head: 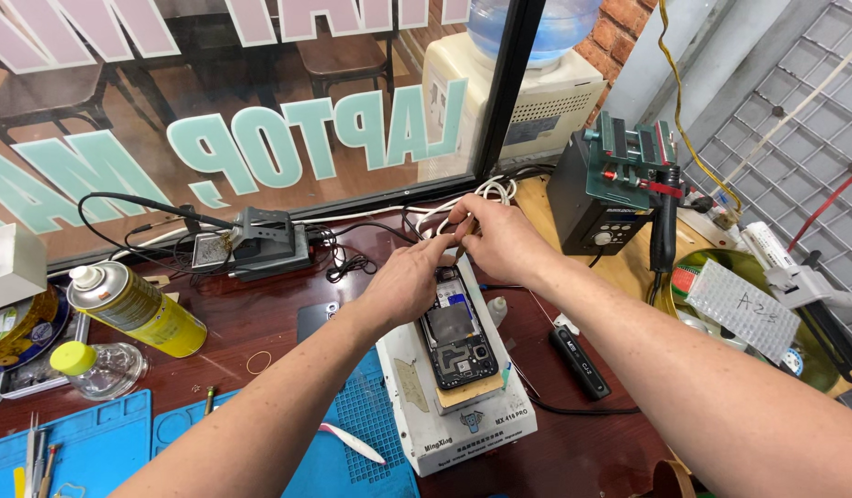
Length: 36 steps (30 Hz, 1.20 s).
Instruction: The person reassembles a smartphone by connecting internal cables, placing the back cover, and cleaning the exterior with a spray and cloth. The device is handled on a workbench with tools and parts nearby.
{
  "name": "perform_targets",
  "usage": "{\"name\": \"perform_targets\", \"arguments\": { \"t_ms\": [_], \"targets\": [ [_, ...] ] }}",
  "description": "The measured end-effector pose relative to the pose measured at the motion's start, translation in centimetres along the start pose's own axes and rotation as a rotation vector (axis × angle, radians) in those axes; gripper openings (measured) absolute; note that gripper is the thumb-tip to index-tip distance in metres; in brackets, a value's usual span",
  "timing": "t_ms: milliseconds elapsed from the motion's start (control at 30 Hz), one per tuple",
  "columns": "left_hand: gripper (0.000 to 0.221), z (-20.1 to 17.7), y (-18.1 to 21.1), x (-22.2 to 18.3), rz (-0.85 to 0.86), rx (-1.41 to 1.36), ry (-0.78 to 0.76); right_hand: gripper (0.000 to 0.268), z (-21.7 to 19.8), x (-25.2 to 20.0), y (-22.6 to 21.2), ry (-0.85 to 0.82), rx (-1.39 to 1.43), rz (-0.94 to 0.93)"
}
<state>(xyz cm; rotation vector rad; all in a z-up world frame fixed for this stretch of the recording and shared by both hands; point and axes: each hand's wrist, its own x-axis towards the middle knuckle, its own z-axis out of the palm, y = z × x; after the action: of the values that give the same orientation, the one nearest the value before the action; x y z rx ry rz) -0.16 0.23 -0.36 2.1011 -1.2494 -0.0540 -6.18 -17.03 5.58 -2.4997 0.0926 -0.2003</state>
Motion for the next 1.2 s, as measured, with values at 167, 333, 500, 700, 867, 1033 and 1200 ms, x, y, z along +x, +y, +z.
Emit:
{"name": "perform_targets", "arguments": {
  "t_ms": [167, 333, 500, 700, 867, 1033, 1200],
  "targets": [
    [0.06, 0.5, 0.1, -0.1, -0.141, -0.056, -0.002, 0.025, -0.5, -0.6, -1.0, 0.025, -0.159, 0.037],
    [0.036, 1.1, 0.0, -0.9, -0.067, 0.179, 0.073, 0.023, -0.8, -0.5, -2.2, -0.006, -0.206, 0.005],
    [0.043, 1.4, 0.4, -1.5, -0.077, 0.243, 0.085, 0.024, -0.4, 0.0, -3.0, -0.027, -0.371, 0.094],
    [0.039, 1.7, 2.2, -1.4, -0.265, 0.284, 0.024, 0.029, -0.6, 0.6, -3.5, -0.016, -0.377, 0.095],
    [0.039, 1.5, 2.5, -1.5, -0.317, 0.279, 0.0, 0.031, -0.8, 0.7, -3.7, -0.046, -0.353, 0.096],
    [0.04, 1.2, 2.6, -1.2, -0.364, 0.231, -0.048, 0.028, -0.3, 0.1, -3.7, -0.017, -0.381, 0.058],
    [0.039, 0.7, 2.7, -1.0, -0.37, 0.246, -0.091, 0.026, 0.2, -0.1, -3.8, -0.015, -0.384, 0.055]
  ]
}}
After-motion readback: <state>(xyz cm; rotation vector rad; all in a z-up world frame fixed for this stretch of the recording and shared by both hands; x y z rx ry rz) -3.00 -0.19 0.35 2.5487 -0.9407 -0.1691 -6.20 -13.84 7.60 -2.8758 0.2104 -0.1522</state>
